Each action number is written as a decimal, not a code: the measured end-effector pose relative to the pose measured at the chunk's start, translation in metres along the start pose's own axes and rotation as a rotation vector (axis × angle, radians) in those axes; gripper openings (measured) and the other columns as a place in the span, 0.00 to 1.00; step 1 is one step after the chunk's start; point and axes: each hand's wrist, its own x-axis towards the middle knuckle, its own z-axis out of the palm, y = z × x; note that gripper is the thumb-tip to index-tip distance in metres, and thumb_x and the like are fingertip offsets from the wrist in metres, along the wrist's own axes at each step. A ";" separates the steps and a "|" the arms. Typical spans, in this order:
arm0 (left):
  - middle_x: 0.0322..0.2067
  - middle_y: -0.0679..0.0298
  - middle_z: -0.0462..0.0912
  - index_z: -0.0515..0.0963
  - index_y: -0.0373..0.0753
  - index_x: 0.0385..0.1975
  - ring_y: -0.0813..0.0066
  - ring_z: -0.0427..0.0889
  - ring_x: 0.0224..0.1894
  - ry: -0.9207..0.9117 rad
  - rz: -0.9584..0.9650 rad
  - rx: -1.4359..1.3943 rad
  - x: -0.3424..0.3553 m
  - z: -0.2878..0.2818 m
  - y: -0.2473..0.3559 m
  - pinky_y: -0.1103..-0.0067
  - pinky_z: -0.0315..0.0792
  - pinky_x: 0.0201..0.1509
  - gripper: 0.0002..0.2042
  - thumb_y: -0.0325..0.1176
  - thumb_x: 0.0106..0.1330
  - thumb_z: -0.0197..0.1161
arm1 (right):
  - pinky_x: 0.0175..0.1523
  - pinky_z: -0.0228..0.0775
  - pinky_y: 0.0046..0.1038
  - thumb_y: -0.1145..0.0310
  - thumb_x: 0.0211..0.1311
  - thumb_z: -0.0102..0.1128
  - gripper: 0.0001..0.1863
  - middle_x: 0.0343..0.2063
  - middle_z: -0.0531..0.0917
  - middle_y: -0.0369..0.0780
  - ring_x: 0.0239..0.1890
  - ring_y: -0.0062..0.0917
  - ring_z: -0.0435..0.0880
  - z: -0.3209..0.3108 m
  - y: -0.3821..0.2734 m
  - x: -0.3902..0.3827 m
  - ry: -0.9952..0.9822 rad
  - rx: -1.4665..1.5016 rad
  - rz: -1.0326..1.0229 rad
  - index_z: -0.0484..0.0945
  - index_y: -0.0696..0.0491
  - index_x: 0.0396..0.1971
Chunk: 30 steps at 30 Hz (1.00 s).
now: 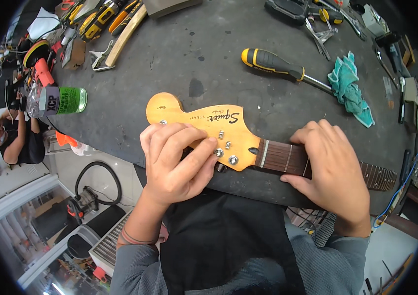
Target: The person uses a screwdriver to tighten the tuning pegs on the headstock of a guitar neck. They systematically adjust each peg, then inspect the neck and tuning mechanism by hand.
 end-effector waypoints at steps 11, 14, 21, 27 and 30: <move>0.50 0.58 0.87 0.88 0.41 0.53 0.53 0.81 0.54 -0.020 0.059 0.069 -0.002 0.000 -0.007 0.56 0.72 0.62 0.38 0.70 0.57 0.81 | 0.48 0.70 0.42 0.68 0.48 0.83 0.31 0.41 0.82 0.43 0.41 0.43 0.82 -0.003 0.009 -0.009 0.063 -0.038 -0.072 0.80 0.57 0.53; 0.51 0.56 0.86 0.86 0.39 0.56 0.53 0.81 0.56 -0.019 0.073 0.079 0.000 -0.003 -0.004 0.55 0.73 0.63 0.43 0.76 0.58 0.78 | 0.48 0.71 0.42 0.64 0.52 0.81 0.32 0.41 0.82 0.43 0.41 0.42 0.83 -0.002 0.011 -0.010 0.106 -0.066 -0.089 0.81 0.58 0.57; 0.57 0.51 0.85 0.82 0.35 0.61 0.49 0.83 0.61 0.017 0.041 0.108 0.004 0.002 -0.008 0.53 0.73 0.71 0.28 0.45 0.68 0.81 | 0.50 0.75 0.40 0.49 0.65 0.69 0.32 0.44 0.86 0.42 0.42 0.40 0.85 0.000 0.018 -0.012 0.175 -0.131 -0.084 0.84 0.58 0.60; 0.50 0.56 0.90 0.85 0.39 0.57 0.52 0.88 0.53 0.147 0.048 0.115 0.017 0.011 -0.013 0.58 0.73 0.64 0.21 0.49 0.76 0.72 | 0.51 0.75 0.41 0.47 0.66 0.69 0.30 0.45 0.87 0.42 0.43 0.41 0.85 -0.010 0.022 -0.014 0.205 -0.171 -0.022 0.86 0.56 0.58; 0.51 0.56 0.91 0.85 0.39 0.57 0.52 0.88 0.52 0.172 0.066 0.105 0.021 0.016 -0.018 0.58 0.73 0.64 0.20 0.47 0.77 0.72 | 0.52 0.75 0.42 0.51 0.63 0.73 0.29 0.45 0.87 0.42 0.45 0.43 0.85 -0.015 0.027 -0.016 0.232 -0.217 0.017 0.85 0.57 0.57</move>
